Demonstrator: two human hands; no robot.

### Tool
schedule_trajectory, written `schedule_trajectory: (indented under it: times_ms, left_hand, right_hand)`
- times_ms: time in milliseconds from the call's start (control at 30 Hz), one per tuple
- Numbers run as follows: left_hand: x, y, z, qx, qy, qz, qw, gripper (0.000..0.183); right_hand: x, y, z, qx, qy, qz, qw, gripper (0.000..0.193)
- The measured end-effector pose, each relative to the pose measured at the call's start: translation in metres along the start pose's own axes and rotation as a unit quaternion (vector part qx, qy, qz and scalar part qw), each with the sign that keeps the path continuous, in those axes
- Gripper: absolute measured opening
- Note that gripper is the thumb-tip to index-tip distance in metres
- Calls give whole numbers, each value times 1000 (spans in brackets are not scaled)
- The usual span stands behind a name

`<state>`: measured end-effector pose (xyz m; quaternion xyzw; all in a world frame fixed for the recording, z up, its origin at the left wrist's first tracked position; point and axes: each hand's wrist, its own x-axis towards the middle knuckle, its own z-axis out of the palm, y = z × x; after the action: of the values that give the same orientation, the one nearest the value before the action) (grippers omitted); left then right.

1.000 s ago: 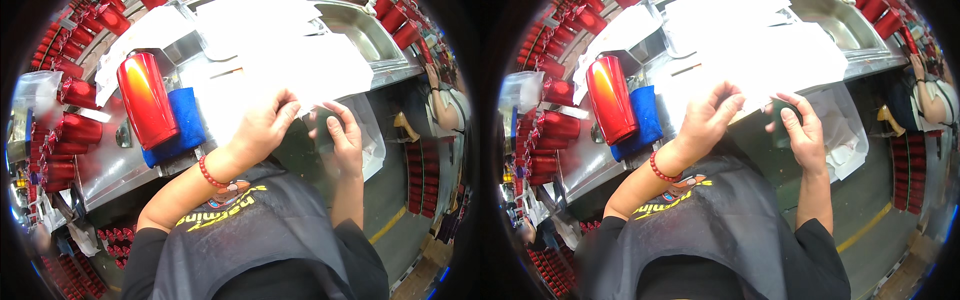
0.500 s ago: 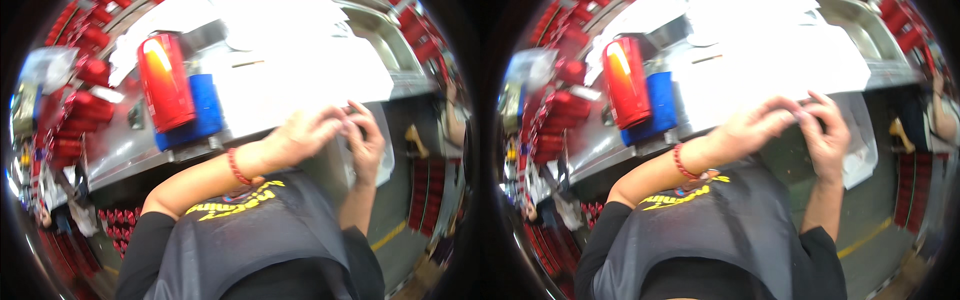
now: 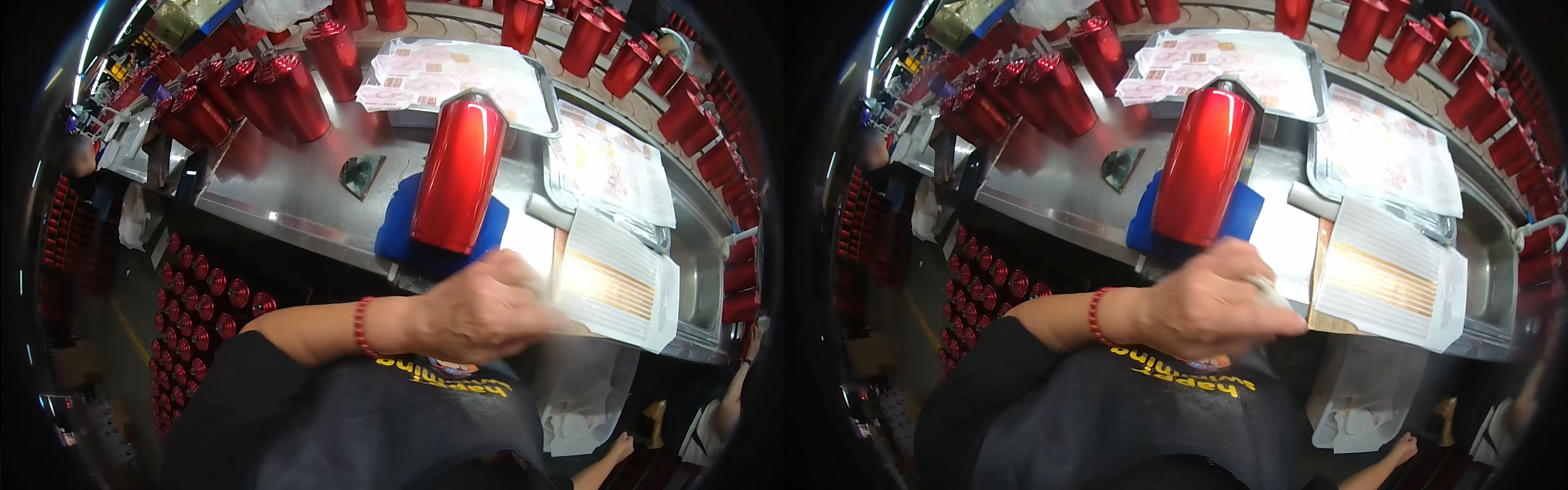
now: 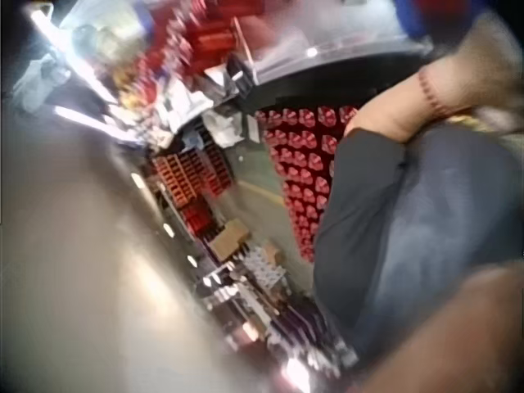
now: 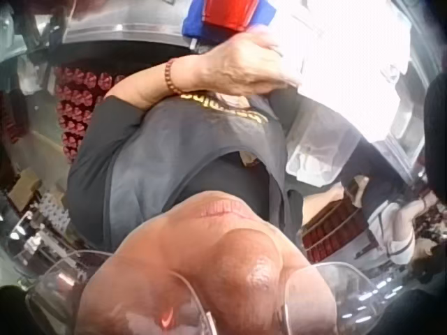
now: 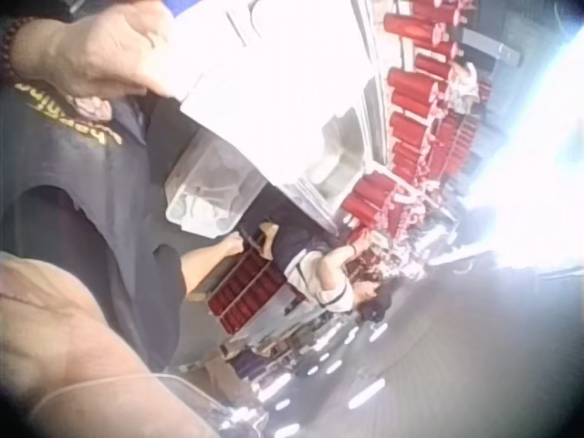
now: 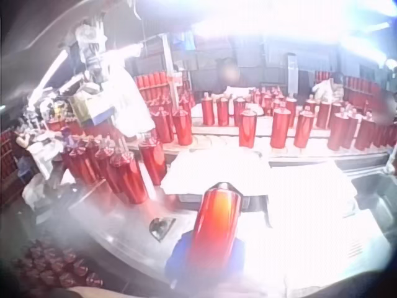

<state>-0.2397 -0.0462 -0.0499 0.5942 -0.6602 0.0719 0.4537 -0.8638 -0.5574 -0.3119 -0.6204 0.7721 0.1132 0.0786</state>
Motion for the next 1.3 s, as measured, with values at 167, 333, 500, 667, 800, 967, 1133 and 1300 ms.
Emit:
schedule_trajectory:
  times_ms: [167,333,500,667,800,967,1133,1300]
  left_hand:
    - [-25,-48,-62,211,-82,-98,969,58]
    - [-54,-57,-54,308,-42,-104,945,75]
    - [-55,-61,-53,250,6,-140,958,83]
    - [-62,-74,-45,165,49,-137,976,89]
    - [-71,-79,-50,121,31,-171,977,92]
    - [-76,-86,-51,54,29,-166,984,77]
    - [-78,-89,-51,17,65,-155,986,66]
    - [-80,-95,-46,-28,113,-153,981,59]
  right_hand:
    - [-62,51,-5,1,236,6,972,30]
    - [1,-4,-56,45,406,-131,903,26]
    - [-15,-183,-158,349,266,-371,818,36]
    - [-284,-464,-255,330,152,-670,648,24]
    - [-389,-668,-248,251,67,-821,508,20]
    - [-477,-856,-203,72,144,-834,528,44]
    - [-529,-917,-185,-118,152,-756,626,61]
    - [-494,-942,-179,-40,147,-801,578,38]
